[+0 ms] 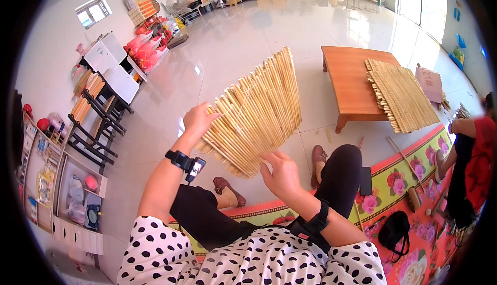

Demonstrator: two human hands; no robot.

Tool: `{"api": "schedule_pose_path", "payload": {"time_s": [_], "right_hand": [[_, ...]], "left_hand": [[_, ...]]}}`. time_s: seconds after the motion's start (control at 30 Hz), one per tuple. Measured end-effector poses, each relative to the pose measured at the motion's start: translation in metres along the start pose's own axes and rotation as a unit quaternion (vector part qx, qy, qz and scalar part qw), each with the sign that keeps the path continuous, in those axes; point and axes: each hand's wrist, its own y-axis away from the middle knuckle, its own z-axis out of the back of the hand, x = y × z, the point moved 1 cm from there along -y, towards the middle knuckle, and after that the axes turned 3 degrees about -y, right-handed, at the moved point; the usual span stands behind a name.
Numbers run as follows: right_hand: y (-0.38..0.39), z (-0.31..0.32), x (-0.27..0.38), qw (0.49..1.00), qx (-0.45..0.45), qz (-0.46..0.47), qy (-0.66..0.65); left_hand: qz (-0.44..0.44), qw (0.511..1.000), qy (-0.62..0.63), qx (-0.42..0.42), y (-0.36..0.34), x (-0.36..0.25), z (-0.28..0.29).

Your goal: The person sits on a mat on the floor and handles a bundle of bamboo sticks, aligning them and inspecting the weave. They briefly walk to an outdoor area to pick up a round bamboo mat and return to the room. The person then resumes sitting and continues to manipulate the bamboo sticks, preparing them for weaving.

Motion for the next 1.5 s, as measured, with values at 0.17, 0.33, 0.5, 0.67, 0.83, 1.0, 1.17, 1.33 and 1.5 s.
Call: {"api": "schedule_pose_path", "payload": {"time_s": [0.17,0.33,0.5,0.67,0.83,1.0,1.17,1.33,1.5], "right_hand": [[-0.010,-0.001,0.000,0.998,0.008,0.037,0.048],[-0.017,-0.008,-0.004,0.999,0.015,0.019,0.036],[-0.011,-0.024,-0.008,0.999,0.027,0.019,0.019],[0.003,-0.032,-0.008,1.000,0.025,0.008,-0.010],[0.016,-0.029,-0.015,0.999,0.031,-0.022,0.001],[-0.012,-0.010,-0.012,1.000,-0.009,-0.005,0.002],[-0.086,0.017,-0.029,0.993,-0.081,0.049,0.068],[-0.166,0.041,-0.059,0.986,-0.092,0.039,0.137],[-0.198,0.051,-0.089,0.998,-0.029,-0.054,-0.015]], "left_hand": [[0.079,0.996,0.038,-0.015,0.022,0.004,-0.035],[0.124,0.990,0.059,-0.039,0.057,0.008,-0.039],[0.107,0.992,0.061,-0.032,0.090,0.013,-0.037],[0.086,0.983,0.161,-0.022,0.137,0.020,-0.026],[0.099,0.957,0.273,-0.007,0.183,0.025,-0.037],[0.099,0.957,0.270,0.029,0.207,0.022,-0.031],[0.097,0.957,0.269,0.050,0.208,0.033,-0.032],[0.049,0.970,0.229,0.064,0.184,0.040,-0.029],[0.024,0.989,0.145,0.036,0.137,0.075,-0.035]]}}
